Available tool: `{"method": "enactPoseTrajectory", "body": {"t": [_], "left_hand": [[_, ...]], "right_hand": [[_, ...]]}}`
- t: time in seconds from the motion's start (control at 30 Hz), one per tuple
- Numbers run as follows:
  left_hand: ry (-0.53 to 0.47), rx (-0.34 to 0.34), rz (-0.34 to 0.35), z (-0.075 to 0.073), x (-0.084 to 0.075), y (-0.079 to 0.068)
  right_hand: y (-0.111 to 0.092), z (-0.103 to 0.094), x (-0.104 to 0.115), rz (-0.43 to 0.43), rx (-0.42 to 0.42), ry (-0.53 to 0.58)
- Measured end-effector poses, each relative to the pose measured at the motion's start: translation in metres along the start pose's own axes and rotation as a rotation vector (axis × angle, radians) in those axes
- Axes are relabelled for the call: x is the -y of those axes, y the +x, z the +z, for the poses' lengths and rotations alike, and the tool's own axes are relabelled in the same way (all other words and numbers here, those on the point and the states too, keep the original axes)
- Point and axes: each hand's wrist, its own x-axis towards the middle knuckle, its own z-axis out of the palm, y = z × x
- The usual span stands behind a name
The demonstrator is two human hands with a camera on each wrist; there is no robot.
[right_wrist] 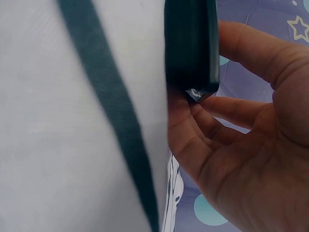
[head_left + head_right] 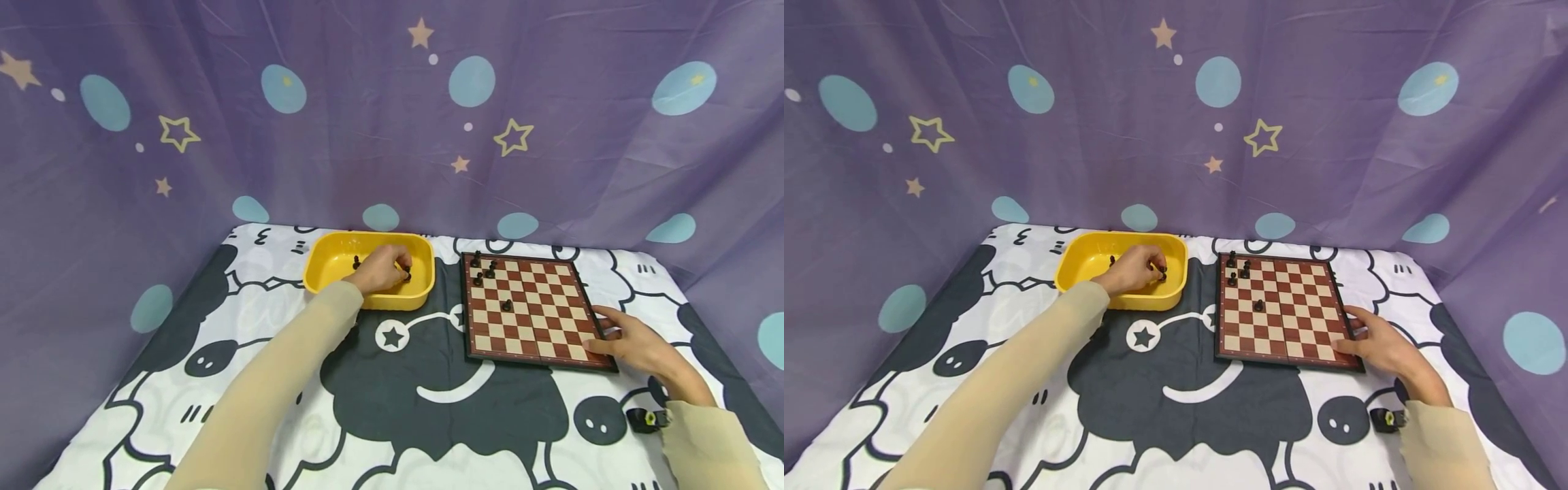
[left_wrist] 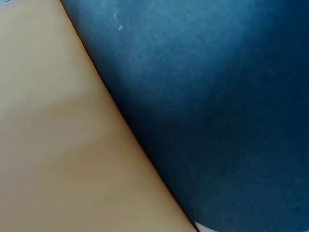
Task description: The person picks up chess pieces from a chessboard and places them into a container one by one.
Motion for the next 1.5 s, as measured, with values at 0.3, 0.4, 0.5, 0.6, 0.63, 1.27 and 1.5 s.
{"method": "enactPoseTrajectory", "body": {"t": [0.3,0.4,0.5,0.6,0.63,1.27,1.5], "left_hand": [[0.006,0.024,-0.016,0.0012,0.0009,0.0023],[0.014,0.037,-0.021,0.002,0.0006,0.0027],[0.02,0.043,-0.027,0.0026,0.0008,0.0032],[0.019,0.043,-0.027,0.0027,0.0007,0.0038],[0.02,0.043,-0.027,0.0027,0.0006,0.0038],[-0.006,0.062,-0.016,0.0006,0.0012,0.0026],[-0.035,0.053,-0.026,-0.0057,0.0007,-0.004]], "right_hand": [[0.0001,-0.0003,0.0018,-0.006,0.001,0.012],[0.0002,-0.0001,0.0018,-0.007,0.0,0.009],[0.0001,0.0003,0.0015,-0.012,-0.003,0.009],[-0.0004,0.0002,0.0011,-0.013,-0.003,0.012],[-0.0006,0.0002,0.001,-0.014,-0.004,0.012],[-0.0011,0.0006,0.0012,-0.023,-0.012,0.007],[-0.0007,0.0005,0.0022,-0.02,-0.012,0.01]]}}
